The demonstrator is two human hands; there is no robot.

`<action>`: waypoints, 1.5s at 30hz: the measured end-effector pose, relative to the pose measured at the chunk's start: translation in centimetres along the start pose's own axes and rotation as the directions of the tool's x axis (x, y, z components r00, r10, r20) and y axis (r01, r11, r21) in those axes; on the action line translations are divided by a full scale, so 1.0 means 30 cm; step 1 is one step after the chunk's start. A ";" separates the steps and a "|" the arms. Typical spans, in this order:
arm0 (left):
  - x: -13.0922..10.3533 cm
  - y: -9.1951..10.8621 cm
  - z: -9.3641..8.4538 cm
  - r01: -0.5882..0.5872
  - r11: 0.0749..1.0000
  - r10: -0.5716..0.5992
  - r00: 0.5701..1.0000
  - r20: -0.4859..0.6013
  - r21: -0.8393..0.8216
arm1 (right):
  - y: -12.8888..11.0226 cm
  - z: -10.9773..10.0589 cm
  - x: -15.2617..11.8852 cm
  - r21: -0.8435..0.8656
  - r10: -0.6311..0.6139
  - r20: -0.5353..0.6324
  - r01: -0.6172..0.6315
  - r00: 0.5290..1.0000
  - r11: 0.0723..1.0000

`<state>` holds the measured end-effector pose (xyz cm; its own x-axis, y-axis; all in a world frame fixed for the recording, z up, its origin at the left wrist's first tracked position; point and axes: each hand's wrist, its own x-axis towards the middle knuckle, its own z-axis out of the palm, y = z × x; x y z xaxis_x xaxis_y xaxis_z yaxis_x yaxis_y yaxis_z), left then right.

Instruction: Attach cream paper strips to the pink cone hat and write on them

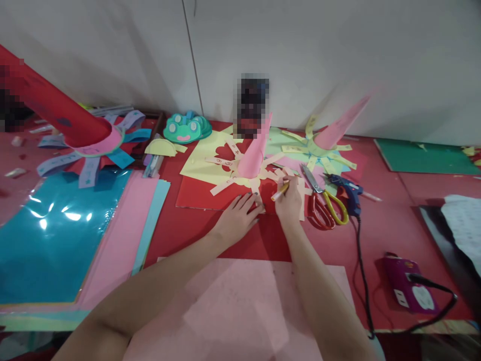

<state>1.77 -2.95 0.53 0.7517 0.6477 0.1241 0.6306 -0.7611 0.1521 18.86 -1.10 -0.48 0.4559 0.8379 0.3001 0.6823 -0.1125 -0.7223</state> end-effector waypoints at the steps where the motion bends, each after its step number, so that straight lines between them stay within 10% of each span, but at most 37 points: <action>1: -0.002 0.004 -0.003 0.008 1.000 -0.008 1.000 0.007 0.007 | -0.003 0.004 -0.003 -0.021 0.018 -0.026 -0.019 0.999 1.000; 13: -0.012 0.021 0.005 0.036 0.999 -0.035 0.998 0.045 -0.012 | -0.047 -0.010 -0.026 0.344 -0.042 -0.157 0.094 0.987 0.934; 22: -0.009 0.010 0.005 0.037 0.998 -0.035 0.998 0.045 -0.042 | -0.069 -0.010 -0.012 0.525 -0.068 0.356 -0.139 0.932 0.840; 29: -0.007 0.010 -0.005 0.039 0.999 -0.039 0.997 0.060 -0.002 | -0.077 0.044 0.030 0.590 0.137 0.395 -0.366 0.908 0.720; 35: -0.011 0.010 -0.001 0.033 0.999 -0.033 0.998 0.057 0.009 | -0.075 0.043 0.024 0.587 0.208 0.293 -0.348 0.933 0.731; 45: -0.012 0.010 0.000 0.021 1.000 -0.022 0.998 0.052 0.017 | -0.059 0.046 0.026 0.472 -0.075 0.233 -0.045 0.970 0.880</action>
<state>1.71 -3.41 0.54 0.7466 0.6616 0.0700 0.6495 -0.7477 0.1381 17.22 0.48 0.17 0.2575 0.9453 0.2002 0.3104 0.1153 -0.9436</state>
